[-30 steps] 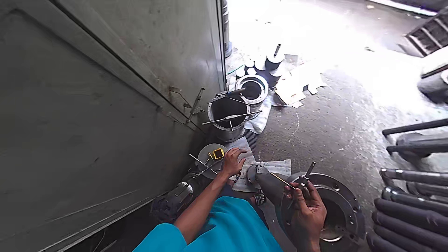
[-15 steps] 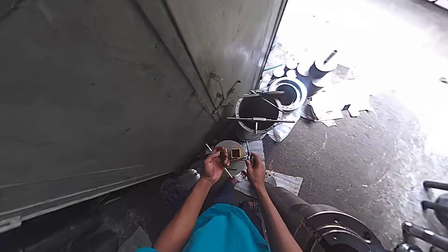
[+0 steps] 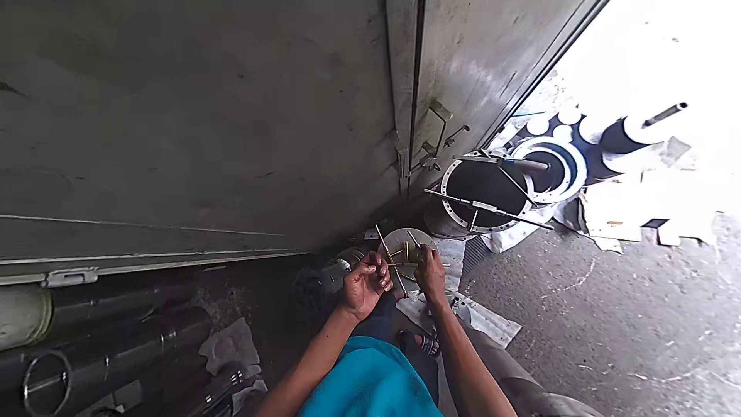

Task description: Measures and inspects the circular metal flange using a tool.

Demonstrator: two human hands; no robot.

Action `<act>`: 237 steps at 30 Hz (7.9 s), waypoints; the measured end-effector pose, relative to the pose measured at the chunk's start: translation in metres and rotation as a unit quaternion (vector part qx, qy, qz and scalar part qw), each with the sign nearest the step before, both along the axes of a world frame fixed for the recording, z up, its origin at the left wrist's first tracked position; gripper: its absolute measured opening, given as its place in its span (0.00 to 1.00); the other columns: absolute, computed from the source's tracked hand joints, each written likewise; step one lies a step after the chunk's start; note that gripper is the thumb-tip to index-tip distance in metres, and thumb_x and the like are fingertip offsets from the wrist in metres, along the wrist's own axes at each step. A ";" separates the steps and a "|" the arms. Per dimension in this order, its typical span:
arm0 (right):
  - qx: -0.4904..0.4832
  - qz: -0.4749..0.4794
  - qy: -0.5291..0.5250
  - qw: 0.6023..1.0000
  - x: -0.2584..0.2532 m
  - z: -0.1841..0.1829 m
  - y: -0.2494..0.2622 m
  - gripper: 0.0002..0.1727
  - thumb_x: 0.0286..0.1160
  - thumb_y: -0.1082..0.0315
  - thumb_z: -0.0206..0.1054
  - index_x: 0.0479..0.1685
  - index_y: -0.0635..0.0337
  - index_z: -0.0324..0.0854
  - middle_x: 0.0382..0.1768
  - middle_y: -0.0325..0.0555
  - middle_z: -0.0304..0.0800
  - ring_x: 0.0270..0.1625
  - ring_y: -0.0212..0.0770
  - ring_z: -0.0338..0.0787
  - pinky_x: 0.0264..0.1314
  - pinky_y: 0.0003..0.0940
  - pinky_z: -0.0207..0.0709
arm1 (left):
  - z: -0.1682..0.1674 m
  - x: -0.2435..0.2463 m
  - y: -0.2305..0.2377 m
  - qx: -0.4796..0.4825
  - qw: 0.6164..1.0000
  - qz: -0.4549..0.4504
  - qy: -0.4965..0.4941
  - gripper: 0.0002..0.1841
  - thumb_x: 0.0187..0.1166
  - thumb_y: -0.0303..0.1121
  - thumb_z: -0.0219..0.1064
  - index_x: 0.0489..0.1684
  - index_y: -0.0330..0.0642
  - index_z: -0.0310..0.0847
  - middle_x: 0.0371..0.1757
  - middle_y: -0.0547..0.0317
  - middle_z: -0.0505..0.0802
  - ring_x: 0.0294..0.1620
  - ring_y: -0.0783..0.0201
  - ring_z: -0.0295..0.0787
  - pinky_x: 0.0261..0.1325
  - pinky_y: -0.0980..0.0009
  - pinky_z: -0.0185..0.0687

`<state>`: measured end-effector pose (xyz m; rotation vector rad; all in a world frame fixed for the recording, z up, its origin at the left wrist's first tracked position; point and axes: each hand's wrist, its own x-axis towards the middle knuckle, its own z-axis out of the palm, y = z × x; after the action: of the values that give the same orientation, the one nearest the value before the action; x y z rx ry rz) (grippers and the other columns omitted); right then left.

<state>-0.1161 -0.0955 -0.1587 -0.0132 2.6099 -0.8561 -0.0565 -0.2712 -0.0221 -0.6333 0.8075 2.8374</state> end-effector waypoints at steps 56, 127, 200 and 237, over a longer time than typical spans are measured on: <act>-0.363 -0.518 0.323 0.704 0.216 0.246 0.156 0.22 0.81 0.75 0.57 0.73 0.71 0.71 0.47 0.47 0.92 0.46 0.39 0.94 0.53 0.38 0.91 | -0.043 -0.021 0.111 -0.456 0.712 -0.506 0.171 0.16 0.89 0.34 0.55 0.62 0.32 0.79 0.48 0.53 0.93 0.37 0.66 0.90 0.40 0.68 0.88; 0.253 -0.273 0.159 0.914 0.267 0.259 0.189 0.18 0.77 0.54 0.67 0.57 0.50 0.94 0.53 0.42 0.98 0.55 0.54 0.93 0.58 0.48 0.85 | -0.030 0.083 0.286 -0.324 0.610 -0.381 0.614 0.18 0.78 0.51 0.63 0.44 0.53 0.97 0.73 0.54 0.89 0.84 0.50 0.74 0.86 0.44 0.58; 0.090 -0.261 0.223 0.935 0.223 0.215 0.267 0.19 0.83 0.65 0.53 0.53 0.50 0.93 0.59 0.42 0.93 0.65 0.51 0.86 0.62 0.55 0.76 | 0.065 0.098 0.235 -0.401 0.456 -0.655 0.449 0.24 0.81 0.54 0.60 0.27 0.43 0.87 0.21 0.57 0.87 0.24 0.58 0.85 0.30 0.51 0.79; 0.088 -0.519 0.117 0.842 0.318 0.239 0.142 0.20 0.85 0.57 0.54 0.48 0.58 0.92 0.28 0.47 0.94 0.34 0.50 0.96 0.39 0.55 0.88 | 0.069 0.019 0.304 -0.418 0.565 -0.550 0.452 0.16 0.80 0.31 0.69 0.64 0.42 0.86 0.40 0.57 0.97 0.35 0.64 0.95 0.43 0.61 0.94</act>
<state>0.2022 0.0466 0.0806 1.5496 2.8155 -0.9310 -0.0374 0.0329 0.0471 1.1089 1.7843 1.2456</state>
